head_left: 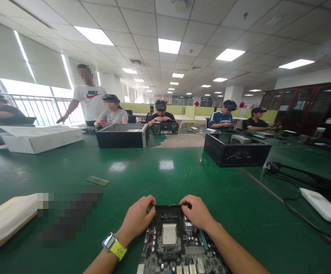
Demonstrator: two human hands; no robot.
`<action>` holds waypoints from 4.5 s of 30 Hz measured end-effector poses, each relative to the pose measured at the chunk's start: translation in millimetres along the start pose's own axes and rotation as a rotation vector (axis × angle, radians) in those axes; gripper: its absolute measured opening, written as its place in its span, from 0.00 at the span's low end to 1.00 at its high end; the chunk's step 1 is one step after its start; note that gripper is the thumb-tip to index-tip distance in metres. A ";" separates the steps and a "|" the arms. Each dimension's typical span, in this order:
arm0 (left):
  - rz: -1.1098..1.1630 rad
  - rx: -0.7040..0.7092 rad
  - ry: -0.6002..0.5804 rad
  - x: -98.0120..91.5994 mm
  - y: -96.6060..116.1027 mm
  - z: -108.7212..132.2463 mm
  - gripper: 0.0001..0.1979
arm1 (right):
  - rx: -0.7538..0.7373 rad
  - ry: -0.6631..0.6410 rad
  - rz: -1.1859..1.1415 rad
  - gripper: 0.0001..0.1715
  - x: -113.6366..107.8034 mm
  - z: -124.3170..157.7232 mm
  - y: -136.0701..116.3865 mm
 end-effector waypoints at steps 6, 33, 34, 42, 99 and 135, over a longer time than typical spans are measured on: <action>-0.007 0.016 0.002 0.1 0.2 0.9 0.06 | 0.007 -0.002 -0.007 0.12 0.8 -0.8 1.0; -0.381 -0.919 0.083 -110.0 -221.3 30.3 0.31 | 0.002 -0.020 0.007 0.12 2.8 -1.2 2.0; -0.371 -0.924 0.084 -110.5 -221.1 30.1 0.32 | 0.004 -0.022 0.007 0.12 3.0 -1.2 2.1; -0.305 -0.958 0.122 -113.2 -228.5 31.2 0.34 | 0.004 -0.014 0.013 0.11 4.1 -1.1 3.7; 0.192 0.167 -0.075 -6.3 -7.6 3.2 0.08 | 0.004 -0.043 -0.003 0.14 5.8 -2.8 3.7; 0.191 0.118 -0.044 -0.9 -12.8 0.5 0.12 | -0.027 0.019 -0.056 0.12 1.5 -2.6 0.9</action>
Point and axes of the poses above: each hand's wrist, its own z-axis away from the middle knuckle, its own x-axis out of the palm, y = z × x, the point moved 9 cm from there along -z, towards the middle knuckle, and after that the axes turned 5 degrees about -x, right-handed, at the moved point
